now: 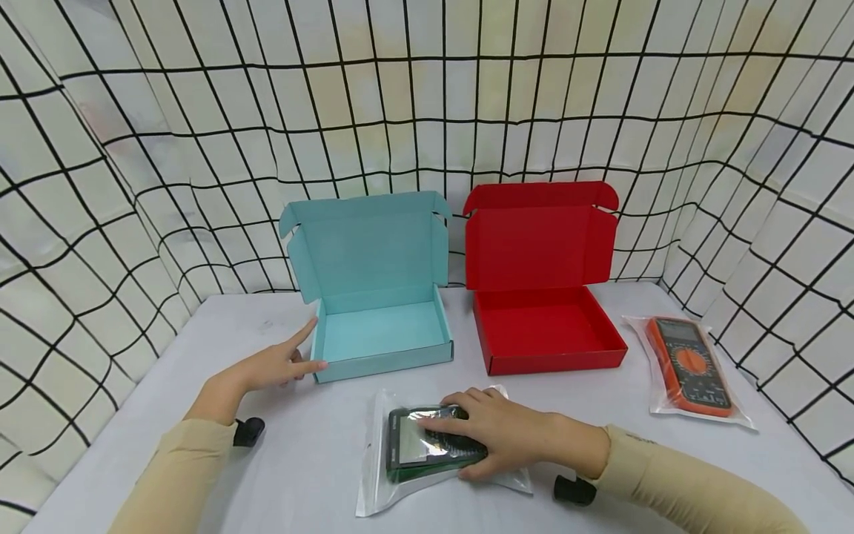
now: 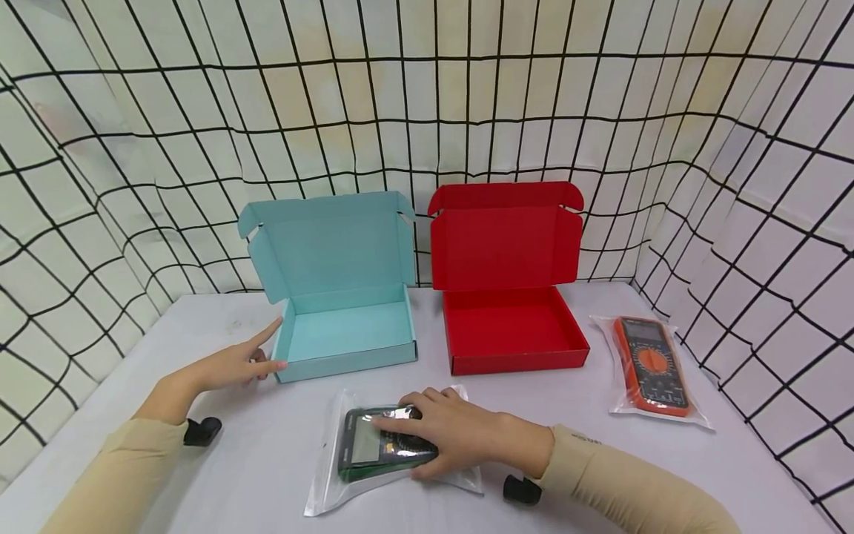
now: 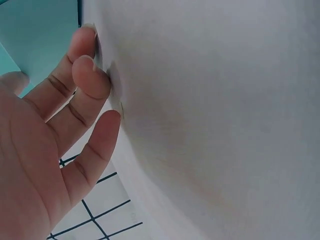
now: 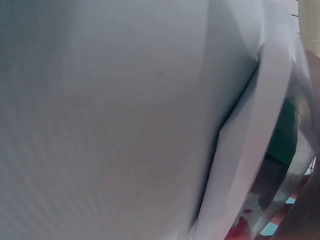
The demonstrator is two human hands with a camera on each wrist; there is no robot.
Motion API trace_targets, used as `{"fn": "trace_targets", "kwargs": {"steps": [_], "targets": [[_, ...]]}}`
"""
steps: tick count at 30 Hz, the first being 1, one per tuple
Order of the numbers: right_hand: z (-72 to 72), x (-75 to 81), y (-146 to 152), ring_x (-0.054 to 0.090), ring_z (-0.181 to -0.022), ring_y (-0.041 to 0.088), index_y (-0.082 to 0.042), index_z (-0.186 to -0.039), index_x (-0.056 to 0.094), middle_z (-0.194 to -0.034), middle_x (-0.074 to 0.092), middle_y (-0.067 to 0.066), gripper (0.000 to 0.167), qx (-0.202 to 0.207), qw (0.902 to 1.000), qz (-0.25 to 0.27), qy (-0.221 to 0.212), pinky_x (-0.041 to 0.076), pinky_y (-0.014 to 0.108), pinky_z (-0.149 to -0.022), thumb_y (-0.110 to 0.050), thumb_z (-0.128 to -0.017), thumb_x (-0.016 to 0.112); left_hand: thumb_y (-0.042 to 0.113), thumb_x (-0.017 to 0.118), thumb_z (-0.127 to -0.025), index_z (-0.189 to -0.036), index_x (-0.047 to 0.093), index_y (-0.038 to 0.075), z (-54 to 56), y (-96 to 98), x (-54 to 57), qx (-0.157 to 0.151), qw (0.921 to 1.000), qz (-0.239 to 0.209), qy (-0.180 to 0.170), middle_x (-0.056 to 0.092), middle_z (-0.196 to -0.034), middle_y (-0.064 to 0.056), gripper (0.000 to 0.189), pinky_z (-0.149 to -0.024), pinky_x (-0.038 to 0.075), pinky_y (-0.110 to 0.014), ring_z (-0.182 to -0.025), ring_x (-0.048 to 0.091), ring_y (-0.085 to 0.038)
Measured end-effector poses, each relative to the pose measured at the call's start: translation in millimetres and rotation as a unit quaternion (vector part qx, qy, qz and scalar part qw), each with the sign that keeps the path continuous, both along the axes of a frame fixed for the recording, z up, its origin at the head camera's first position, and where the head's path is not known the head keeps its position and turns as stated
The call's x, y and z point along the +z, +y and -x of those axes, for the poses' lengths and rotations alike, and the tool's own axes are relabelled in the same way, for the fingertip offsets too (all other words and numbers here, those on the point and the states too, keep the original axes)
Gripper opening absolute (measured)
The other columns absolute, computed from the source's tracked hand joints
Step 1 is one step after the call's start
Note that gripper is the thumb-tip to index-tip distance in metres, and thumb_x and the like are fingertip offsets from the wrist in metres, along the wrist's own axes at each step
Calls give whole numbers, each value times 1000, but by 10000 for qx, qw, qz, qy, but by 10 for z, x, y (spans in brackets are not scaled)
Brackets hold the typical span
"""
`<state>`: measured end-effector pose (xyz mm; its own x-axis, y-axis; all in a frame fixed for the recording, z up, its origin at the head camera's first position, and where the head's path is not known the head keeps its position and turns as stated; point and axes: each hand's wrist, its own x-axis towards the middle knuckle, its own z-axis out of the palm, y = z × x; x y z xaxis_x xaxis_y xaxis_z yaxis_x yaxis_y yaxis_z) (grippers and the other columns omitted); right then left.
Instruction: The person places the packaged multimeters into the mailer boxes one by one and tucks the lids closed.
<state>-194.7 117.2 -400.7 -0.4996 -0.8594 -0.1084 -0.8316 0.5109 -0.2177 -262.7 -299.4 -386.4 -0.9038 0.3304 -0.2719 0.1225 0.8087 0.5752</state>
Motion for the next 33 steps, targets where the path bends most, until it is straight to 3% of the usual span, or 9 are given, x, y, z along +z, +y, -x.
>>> {"fn": "trace_targets", "kwargs": {"steps": [17,33], "targets": [[37,123,-8,45,-129,19,-44,-162,27,-153,41,2,84,242,9994,98,206,43,46,-105,-46,-92,73,59,63,-96,-164,-10,15,2,12,16,118,9997,-112,-193,61,-91,-8,109,-68,46,-37,-73,55,-23],[129,374,-12,43,-130,18,-44,-161,28,-154,41,4,85,272,9992,212,191,45,44,-101,-44,-90,75,59,62,-97,-164,-10,12,-33,4,23,45,9999,-69,-90,61,-89,-8,109,-67,45,-38,-72,54,-23]]}}
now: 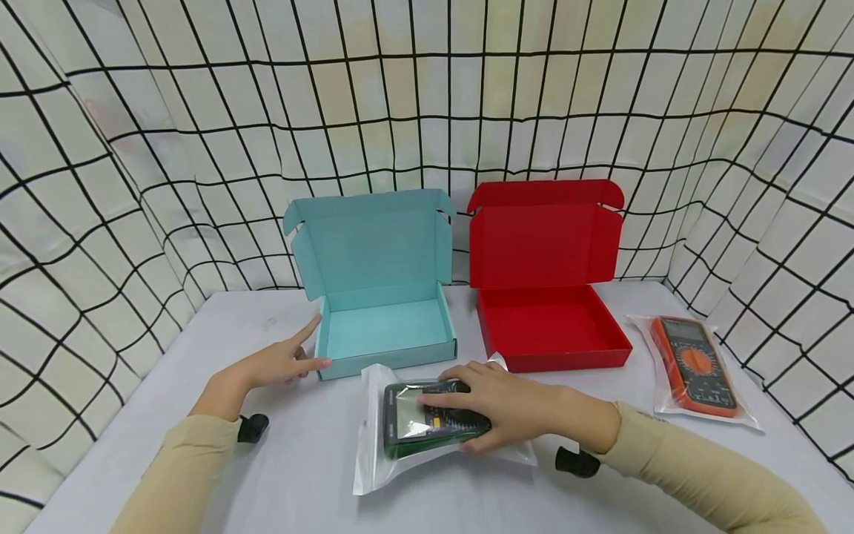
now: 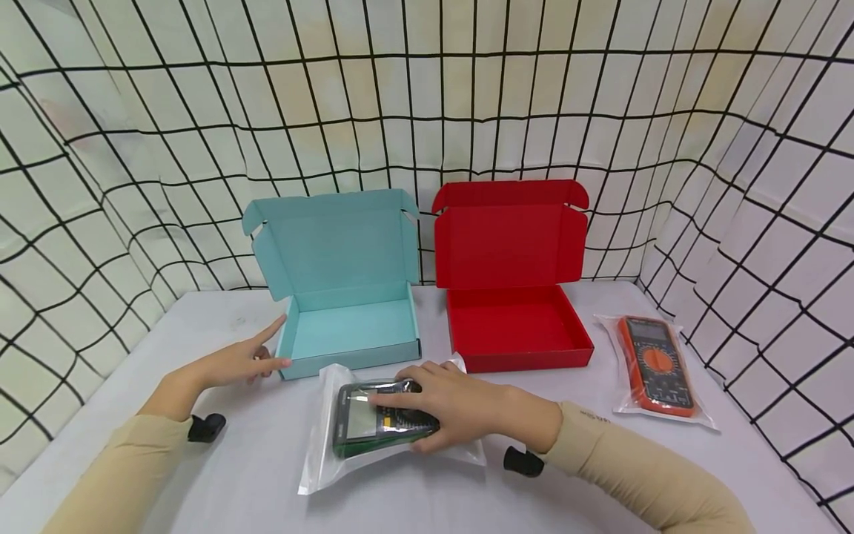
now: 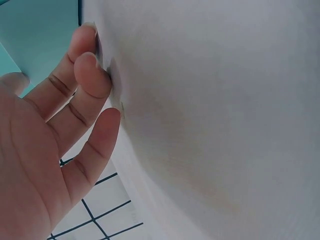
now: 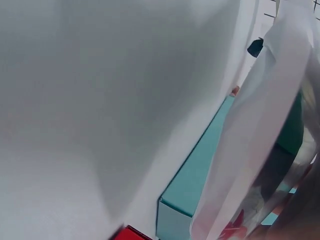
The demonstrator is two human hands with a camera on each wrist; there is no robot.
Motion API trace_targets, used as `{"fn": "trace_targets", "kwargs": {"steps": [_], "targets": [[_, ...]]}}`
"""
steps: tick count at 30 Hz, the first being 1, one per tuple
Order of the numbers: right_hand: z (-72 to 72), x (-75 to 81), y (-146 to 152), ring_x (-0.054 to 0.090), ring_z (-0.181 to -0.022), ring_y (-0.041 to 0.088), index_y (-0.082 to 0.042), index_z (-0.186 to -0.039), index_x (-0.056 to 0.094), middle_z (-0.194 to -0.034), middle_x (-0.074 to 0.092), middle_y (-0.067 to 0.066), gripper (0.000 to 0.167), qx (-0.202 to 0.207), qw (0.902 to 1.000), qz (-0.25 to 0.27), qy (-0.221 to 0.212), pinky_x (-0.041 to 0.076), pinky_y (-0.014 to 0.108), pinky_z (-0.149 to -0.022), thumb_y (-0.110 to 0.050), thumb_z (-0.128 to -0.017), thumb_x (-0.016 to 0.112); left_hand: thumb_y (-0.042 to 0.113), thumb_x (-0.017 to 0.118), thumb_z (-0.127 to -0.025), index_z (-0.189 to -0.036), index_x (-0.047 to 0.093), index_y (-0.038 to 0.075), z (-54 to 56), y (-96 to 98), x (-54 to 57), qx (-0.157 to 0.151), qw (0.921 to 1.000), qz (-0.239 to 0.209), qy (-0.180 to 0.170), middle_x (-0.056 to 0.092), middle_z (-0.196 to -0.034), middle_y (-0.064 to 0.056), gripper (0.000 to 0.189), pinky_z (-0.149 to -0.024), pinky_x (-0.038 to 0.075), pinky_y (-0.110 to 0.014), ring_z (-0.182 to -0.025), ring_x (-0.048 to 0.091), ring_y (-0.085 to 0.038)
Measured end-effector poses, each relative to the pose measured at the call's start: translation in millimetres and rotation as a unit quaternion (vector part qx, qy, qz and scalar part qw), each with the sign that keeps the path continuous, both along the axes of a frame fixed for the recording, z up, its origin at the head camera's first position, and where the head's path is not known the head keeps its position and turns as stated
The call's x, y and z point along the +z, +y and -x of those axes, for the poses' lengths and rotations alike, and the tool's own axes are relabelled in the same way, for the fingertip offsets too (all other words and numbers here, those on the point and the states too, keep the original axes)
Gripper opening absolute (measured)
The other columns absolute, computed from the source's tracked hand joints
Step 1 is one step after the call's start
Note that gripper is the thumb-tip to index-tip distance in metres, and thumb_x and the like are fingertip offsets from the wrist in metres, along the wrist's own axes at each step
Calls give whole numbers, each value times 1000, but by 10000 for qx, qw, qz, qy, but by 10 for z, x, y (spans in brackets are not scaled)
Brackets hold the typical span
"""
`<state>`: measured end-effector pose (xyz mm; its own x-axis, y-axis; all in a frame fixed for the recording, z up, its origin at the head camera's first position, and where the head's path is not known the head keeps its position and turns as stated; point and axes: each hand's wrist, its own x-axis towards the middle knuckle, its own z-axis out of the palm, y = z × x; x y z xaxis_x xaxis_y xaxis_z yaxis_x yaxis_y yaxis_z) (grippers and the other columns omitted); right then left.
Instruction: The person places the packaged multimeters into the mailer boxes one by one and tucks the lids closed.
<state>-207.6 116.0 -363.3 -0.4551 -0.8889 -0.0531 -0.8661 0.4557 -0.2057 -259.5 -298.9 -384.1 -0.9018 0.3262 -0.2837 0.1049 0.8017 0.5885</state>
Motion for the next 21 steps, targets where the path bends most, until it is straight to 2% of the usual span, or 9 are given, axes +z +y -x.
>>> {"fn": "trace_targets", "kwargs": {"steps": [8,16,21], "targets": [[59,103,-22,44,-131,20,-43,-161,29,-154,42,5,85,29,9996,117,258,46,45,-103,-44,-89,76,56,62,-98,-164,-9,13,-8,12,-4,39,10000,-58,-54,59,-83,-7,107,-69,44,-36,-72,53,-22],[168,244,-30,43,-130,18,-43,-160,31,-153,42,3,87,19,9994,273,231,50,39,-95,-42,-87,78,55,63,-97,-165,-7,14,0,16,-32,103,9999,2,11,57,-77,-6,106,-68,43,-36,-71,52,-21],[261,294,-28,44,-130,19,-39,-160,35,-151,45,6,85,32,9983,362,450,50,39,-95,-42,-86,78,56,63,-97,-165,-7,15,24,2,-50,74,10000,-26,32,56,-76,-5,106,-69,42,-36,-71,52,-21]]}}
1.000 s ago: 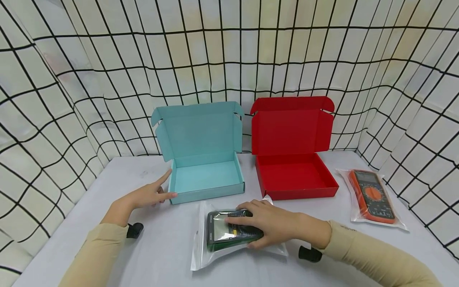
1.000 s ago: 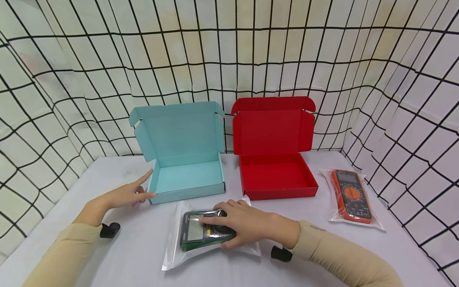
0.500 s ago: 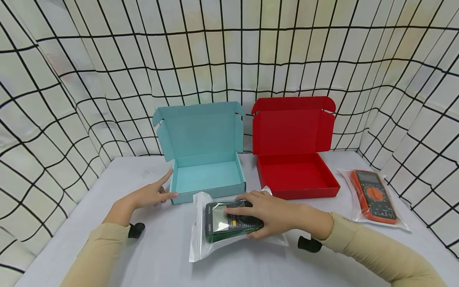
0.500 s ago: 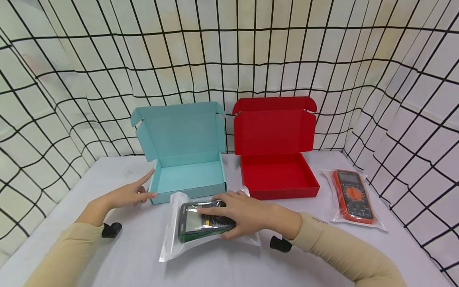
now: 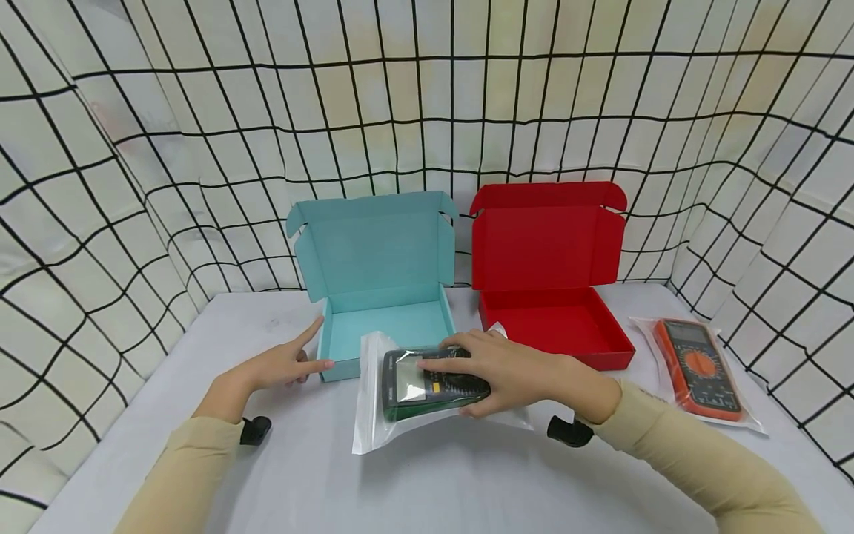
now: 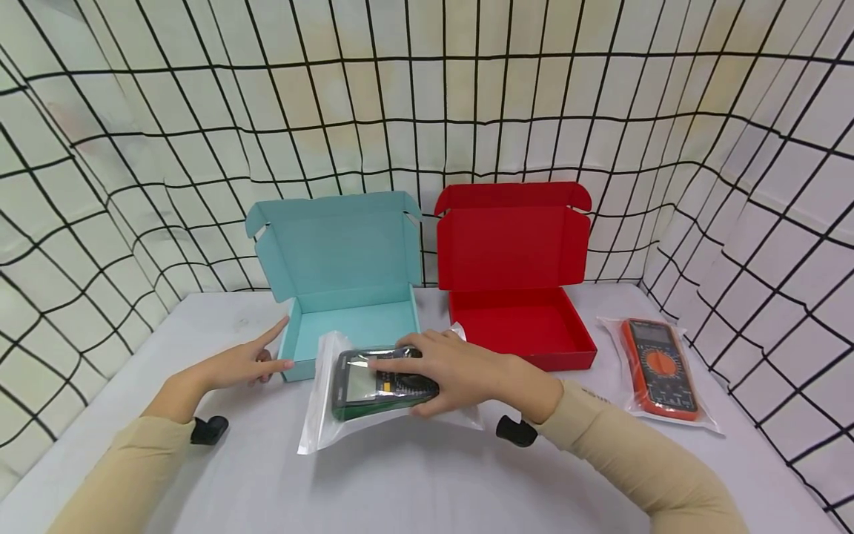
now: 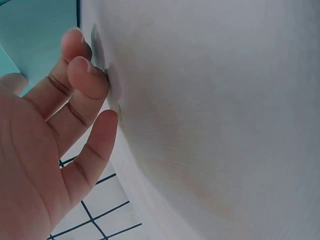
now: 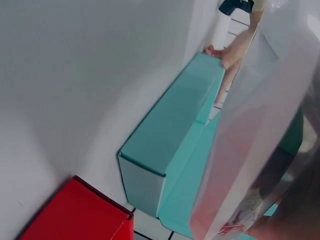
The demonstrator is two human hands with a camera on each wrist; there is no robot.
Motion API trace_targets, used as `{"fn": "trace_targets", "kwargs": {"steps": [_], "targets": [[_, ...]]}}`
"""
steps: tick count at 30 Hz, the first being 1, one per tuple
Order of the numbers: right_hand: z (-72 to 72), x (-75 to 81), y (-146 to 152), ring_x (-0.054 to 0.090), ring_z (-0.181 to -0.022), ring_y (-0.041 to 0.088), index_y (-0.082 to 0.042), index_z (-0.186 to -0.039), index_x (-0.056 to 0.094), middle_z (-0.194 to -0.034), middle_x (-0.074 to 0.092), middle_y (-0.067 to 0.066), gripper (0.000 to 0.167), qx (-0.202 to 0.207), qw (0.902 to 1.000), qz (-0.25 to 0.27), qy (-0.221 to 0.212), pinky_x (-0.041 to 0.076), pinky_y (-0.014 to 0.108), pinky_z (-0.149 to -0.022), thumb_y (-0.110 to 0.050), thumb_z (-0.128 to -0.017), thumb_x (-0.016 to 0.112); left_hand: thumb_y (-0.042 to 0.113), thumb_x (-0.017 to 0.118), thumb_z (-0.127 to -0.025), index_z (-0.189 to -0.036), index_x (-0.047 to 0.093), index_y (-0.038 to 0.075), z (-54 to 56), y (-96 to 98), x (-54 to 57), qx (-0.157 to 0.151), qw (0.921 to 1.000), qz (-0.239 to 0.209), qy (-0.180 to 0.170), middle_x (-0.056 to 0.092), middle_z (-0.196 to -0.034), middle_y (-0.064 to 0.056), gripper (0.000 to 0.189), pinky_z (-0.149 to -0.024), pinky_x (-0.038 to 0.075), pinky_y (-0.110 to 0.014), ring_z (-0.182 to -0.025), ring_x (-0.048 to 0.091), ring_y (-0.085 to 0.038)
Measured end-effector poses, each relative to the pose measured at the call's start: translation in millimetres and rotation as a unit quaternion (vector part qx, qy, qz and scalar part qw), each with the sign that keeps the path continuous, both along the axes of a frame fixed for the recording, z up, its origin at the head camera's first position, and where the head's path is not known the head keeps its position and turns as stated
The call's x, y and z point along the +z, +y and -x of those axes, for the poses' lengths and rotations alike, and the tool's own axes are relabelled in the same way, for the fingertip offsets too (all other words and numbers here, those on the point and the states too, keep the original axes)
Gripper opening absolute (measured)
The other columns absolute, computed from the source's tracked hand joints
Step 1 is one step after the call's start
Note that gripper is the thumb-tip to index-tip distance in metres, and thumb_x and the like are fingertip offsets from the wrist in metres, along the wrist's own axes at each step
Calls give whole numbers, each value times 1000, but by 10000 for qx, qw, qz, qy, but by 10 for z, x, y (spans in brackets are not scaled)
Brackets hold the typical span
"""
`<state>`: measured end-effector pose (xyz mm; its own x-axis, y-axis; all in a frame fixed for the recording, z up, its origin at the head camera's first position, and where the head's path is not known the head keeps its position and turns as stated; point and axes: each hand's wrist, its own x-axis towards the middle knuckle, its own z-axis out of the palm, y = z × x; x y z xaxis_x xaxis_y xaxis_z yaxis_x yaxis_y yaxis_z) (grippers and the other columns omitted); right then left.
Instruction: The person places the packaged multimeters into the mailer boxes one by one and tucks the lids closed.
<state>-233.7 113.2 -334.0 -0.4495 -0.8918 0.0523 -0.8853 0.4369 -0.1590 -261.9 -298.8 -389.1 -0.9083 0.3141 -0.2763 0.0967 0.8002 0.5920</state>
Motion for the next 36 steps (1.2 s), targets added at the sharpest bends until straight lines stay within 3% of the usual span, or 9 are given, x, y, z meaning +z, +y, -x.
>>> {"fn": "trace_targets", "kwargs": {"steps": [10,25,36], "targets": [[169,14,-37,46,-128,22,-33,-160,39,-148,47,10,82,44,9994,328,84,52,38,-92,-38,-88,78,58,63,-96,-165,-8,15,-6,7,-19,69,9999,60,-76,56,-76,-5,107,-70,41,-36,-72,51,-21],[433,29,-168,46,-128,21,-28,-160,39,-148,47,10,81,129,9994,254,193,50,38,-95,-37,-89,78,54,62,-99,-164,-9,14,5,5,13,27,9999,-61,-98,56,-76,-5,105,-69,41,-35,-70,51,-20],[593,2,-295,45,-128,21,-30,-161,37,-150,45,9,86,66,9997,220,-100,53,35,-94,-35,-87,80,54,64,-97,-165,-7,14,-16,13,8,75,9999,-86,-79,57,-78,-6,105,-68,41,-35,-71,52,-21]]}}
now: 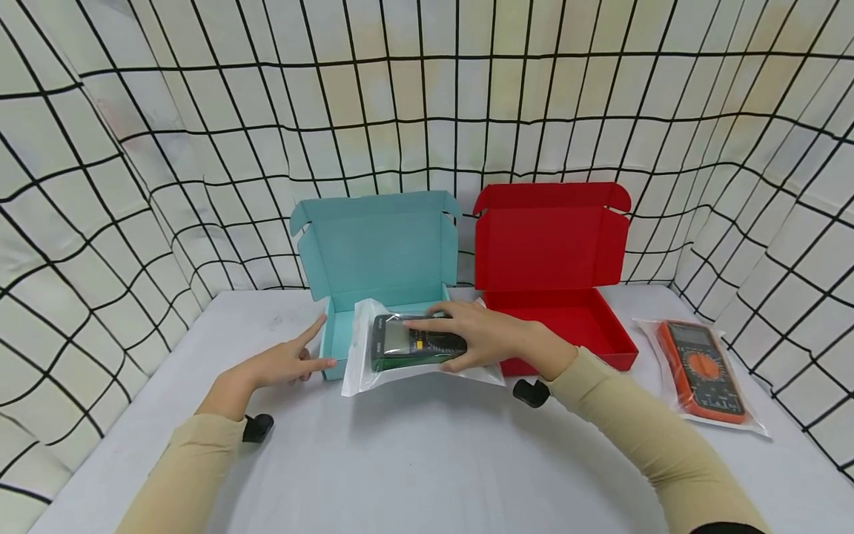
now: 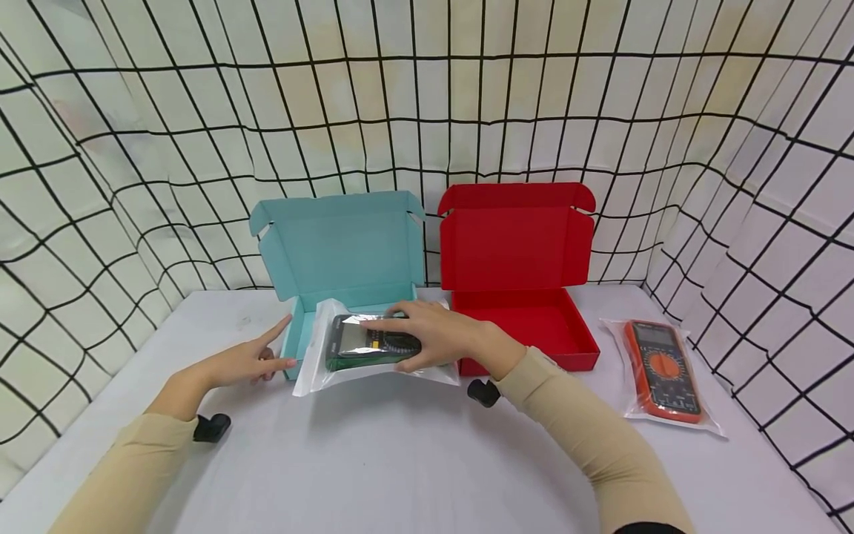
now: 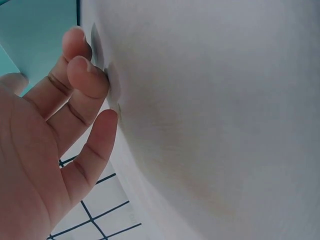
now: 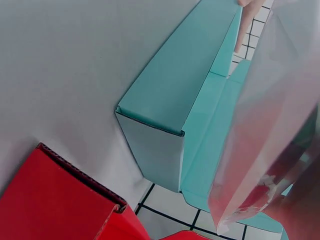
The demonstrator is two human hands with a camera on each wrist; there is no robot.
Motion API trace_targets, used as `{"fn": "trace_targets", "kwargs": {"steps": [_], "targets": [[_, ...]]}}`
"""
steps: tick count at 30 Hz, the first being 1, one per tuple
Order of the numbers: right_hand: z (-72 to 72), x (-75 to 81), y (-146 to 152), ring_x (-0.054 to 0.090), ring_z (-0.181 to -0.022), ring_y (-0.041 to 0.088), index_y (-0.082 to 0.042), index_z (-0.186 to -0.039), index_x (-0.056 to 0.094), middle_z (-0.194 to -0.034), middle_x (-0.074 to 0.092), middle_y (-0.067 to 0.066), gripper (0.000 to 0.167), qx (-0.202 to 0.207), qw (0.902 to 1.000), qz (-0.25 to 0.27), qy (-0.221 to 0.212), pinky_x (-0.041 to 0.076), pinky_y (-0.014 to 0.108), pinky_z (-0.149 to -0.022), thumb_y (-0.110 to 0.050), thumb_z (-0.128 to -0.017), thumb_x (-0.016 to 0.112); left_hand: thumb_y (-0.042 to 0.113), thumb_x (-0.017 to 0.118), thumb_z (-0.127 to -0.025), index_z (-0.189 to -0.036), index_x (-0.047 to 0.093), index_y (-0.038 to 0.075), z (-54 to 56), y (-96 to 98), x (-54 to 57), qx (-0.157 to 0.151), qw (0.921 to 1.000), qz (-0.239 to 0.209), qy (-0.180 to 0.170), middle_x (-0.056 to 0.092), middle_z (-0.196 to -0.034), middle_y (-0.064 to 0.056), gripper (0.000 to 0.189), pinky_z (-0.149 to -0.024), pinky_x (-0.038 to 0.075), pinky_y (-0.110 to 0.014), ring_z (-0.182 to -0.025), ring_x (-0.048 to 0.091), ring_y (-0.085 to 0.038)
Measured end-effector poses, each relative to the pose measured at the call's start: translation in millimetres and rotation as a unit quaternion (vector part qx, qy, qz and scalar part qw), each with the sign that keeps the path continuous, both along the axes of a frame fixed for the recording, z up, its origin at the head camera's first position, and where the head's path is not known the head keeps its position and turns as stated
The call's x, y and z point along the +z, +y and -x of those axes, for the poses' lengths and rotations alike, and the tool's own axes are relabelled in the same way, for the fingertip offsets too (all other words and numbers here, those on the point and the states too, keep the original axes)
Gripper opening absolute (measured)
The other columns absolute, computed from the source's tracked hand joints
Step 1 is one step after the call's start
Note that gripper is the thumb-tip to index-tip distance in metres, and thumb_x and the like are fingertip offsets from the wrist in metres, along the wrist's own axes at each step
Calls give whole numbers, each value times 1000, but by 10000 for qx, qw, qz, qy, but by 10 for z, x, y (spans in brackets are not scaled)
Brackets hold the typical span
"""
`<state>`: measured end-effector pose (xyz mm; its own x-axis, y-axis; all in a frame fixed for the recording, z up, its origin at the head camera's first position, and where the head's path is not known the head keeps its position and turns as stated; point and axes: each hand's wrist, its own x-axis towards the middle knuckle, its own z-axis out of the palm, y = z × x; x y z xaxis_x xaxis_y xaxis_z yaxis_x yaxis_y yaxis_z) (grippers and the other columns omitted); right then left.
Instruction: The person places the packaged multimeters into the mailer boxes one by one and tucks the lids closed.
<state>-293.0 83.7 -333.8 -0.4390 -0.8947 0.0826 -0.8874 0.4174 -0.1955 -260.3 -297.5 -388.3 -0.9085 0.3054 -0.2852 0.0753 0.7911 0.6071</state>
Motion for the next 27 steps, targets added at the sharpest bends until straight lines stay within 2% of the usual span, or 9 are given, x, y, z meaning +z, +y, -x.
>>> {"fn": "trace_targets", "kwargs": {"steps": [8,16,27], "targets": [[92,-23,-105,49,-123,22,-29,-160,38,-149,47,9,84,-41,9999,-15,109,51,36,-93,-36,-87,79,56,64,-97,-164,-8,13,-7,-7,-1,-26,10000,-11,-32,56,-78,-6,108,-67,40,-35,-70,51,-21],[151,-18,-204,49,-126,24,-29,-161,37,-149,47,9,81,-34,9999,-109,37,49,40,-98,-37,-90,75,58,64,-95,-164,-6,12,3,-14,-17,-77,10000,8,21,58,-80,-6,109,-68,41,-35,-71,52,-21],[294,-30,-281,46,-129,25,-31,-162,33,-152,44,9,80,-295,9991,-304,39,47,44,-102,-41,-93,72,54,64,-97,-165,-6,12,35,-36,-25,-172,9998,-59,100,58,-78,-6,106,-68,43,-35,-71,53,-20]]}}
